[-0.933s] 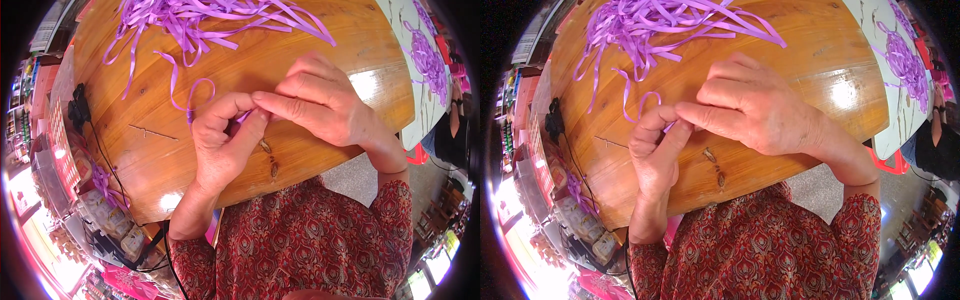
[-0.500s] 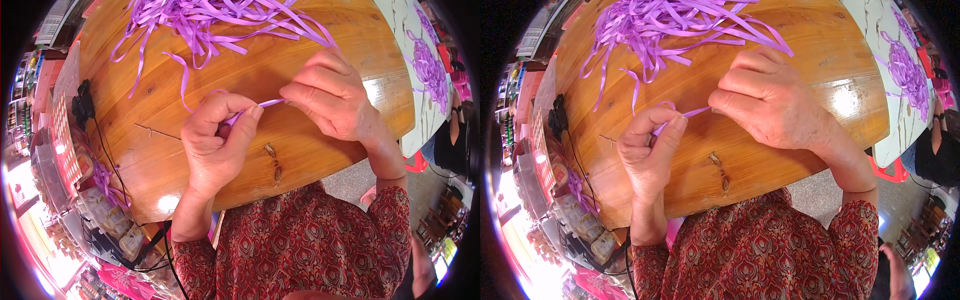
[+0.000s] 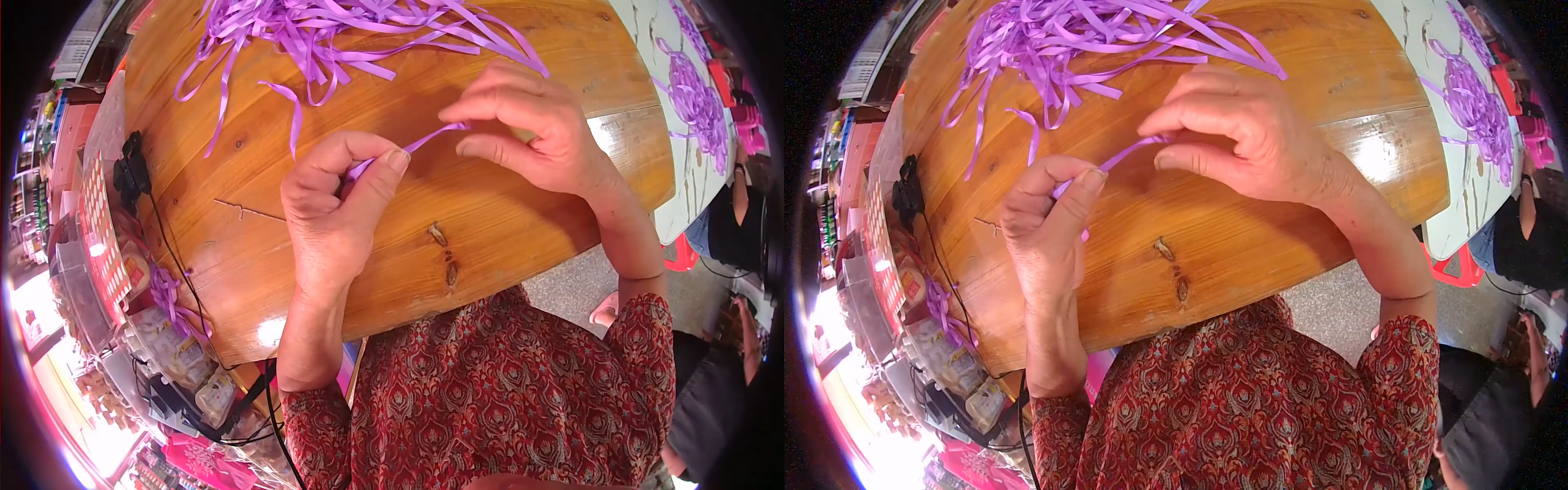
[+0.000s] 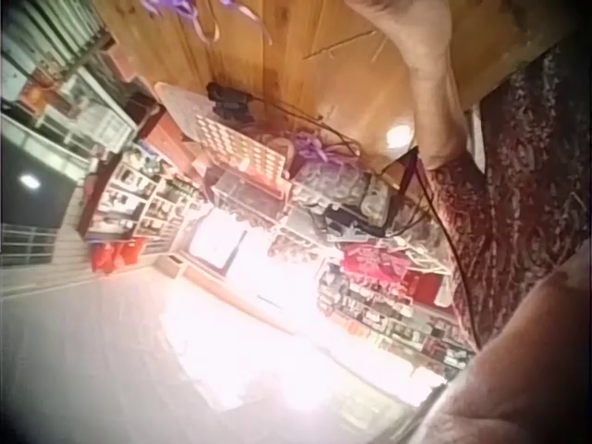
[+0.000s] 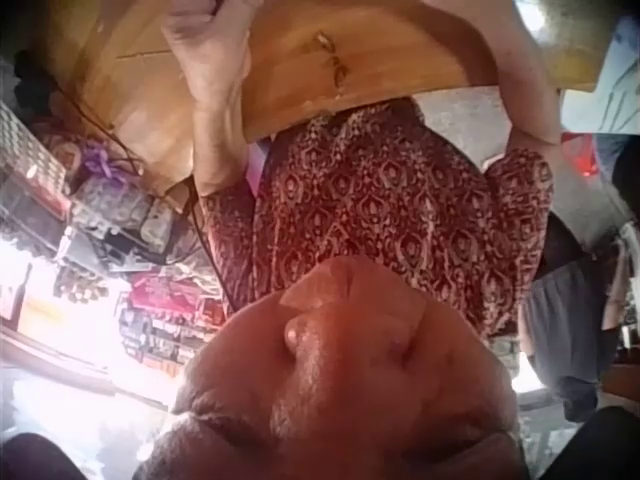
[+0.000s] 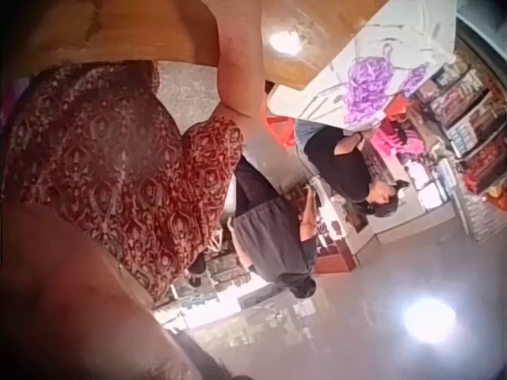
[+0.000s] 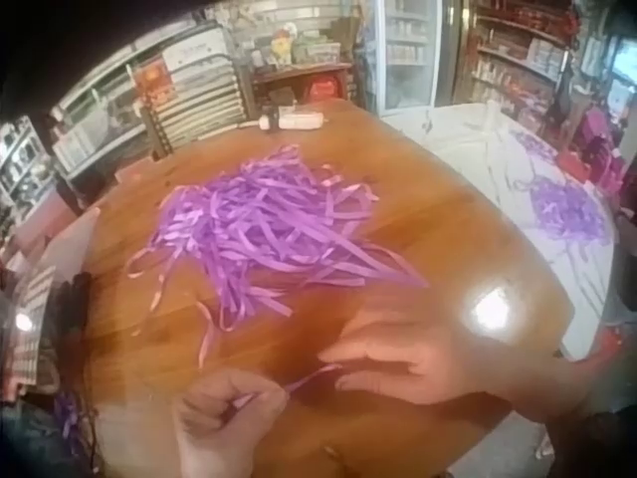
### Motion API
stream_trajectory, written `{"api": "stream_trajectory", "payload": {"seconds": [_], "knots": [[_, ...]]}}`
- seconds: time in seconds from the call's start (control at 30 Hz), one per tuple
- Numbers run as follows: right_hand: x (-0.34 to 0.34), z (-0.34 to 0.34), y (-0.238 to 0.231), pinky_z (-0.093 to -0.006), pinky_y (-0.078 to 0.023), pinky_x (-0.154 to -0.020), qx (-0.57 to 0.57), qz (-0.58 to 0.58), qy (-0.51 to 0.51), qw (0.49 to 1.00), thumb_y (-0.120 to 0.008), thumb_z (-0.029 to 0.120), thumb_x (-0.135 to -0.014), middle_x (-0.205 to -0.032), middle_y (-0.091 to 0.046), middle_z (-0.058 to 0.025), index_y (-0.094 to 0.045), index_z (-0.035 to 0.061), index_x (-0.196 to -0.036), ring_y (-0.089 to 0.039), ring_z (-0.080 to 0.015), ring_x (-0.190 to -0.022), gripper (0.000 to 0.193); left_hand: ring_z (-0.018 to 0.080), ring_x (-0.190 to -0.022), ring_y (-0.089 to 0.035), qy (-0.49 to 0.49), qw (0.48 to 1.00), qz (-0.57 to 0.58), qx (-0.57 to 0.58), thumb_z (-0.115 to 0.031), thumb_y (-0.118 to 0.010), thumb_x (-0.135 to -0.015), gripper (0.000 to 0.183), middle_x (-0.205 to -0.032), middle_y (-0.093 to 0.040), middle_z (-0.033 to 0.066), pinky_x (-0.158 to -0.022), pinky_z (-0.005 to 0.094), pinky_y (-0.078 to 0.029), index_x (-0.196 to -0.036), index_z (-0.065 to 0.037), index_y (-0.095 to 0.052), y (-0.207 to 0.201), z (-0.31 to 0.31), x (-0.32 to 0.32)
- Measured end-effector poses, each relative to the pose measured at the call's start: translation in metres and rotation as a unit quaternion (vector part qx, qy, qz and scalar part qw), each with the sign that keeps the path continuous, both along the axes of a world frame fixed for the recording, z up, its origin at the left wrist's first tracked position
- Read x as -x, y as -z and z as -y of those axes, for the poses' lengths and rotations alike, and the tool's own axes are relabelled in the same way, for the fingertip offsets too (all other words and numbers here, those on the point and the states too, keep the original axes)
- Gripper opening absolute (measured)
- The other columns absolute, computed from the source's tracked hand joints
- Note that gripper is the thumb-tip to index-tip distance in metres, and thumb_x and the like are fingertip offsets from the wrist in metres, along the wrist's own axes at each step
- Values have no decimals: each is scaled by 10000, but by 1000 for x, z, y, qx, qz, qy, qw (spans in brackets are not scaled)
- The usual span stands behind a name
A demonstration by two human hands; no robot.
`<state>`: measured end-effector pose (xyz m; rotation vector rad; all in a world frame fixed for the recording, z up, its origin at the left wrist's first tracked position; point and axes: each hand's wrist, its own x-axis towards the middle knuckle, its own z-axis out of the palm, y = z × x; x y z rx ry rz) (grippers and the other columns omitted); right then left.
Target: The person ties a series of knots in a purple ribbon by hand, pulling the material tight to secure each loop. After completing the knots, the person stretches the ribbon and places it onto a pile of other ribbons on the wooden table.
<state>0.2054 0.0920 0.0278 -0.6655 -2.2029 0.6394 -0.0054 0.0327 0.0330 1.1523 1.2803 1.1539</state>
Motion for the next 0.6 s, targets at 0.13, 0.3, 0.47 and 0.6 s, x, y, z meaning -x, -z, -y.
{"api": "stream_trajectory", "payload": {"seconds": [0.13, 0.3, 0.47, 0.6], "knots": [[-2, 0, -3, -292, -465, -674, 56, -14, -3, 998, -754, 88, -681, -822, -612, -80, -644, 20, -1026, -594, -198, -756, 369, -13, -579, -386, 13, 1000, 25, -9, 3, -650, -809, 43, -655, -497, -90, -511, 154, -286, -800, -37, -639, 1, 3, 1], [-4, 0, -3, -291, -463, -667, 51, -14, -5, 999, -758, 94, -675, -814, -615, -75, -639, 27, -1053, -593, -183, -741, 402, -13, -582, -390, 2, 1000, 29, 3, 5, -653, -806, 44, -665, -511, -91, -508, 155, -281, -812, -37, -644, 1, 1, -3], [-4, 1, -4, -288, -448, -640, 40, -15, -14, 999, -738, 63, -700, -768, -608, -72, -645, 18, -997, -585, -176, -722, 315, 7, -597, -428, 23, 999, 24, -23, 4, -648, -813, 69, -710, -548, -58, -523, 157, -317, -874, -28, -643, 3, 4, -4], [-11, -2, -9, -270, -446, -640, 16, -14, 21, 1000, -653, 0, -784, -836, -612, -84, -633, 3, -934, -579, -166, -743, 152, 53, -672, -482, 80, 992, -86, -41, -9, -664, -805, 167, -796, -588, -8, -615, 180, -392, -969, -5, -637, -1, 9, -8]]}}
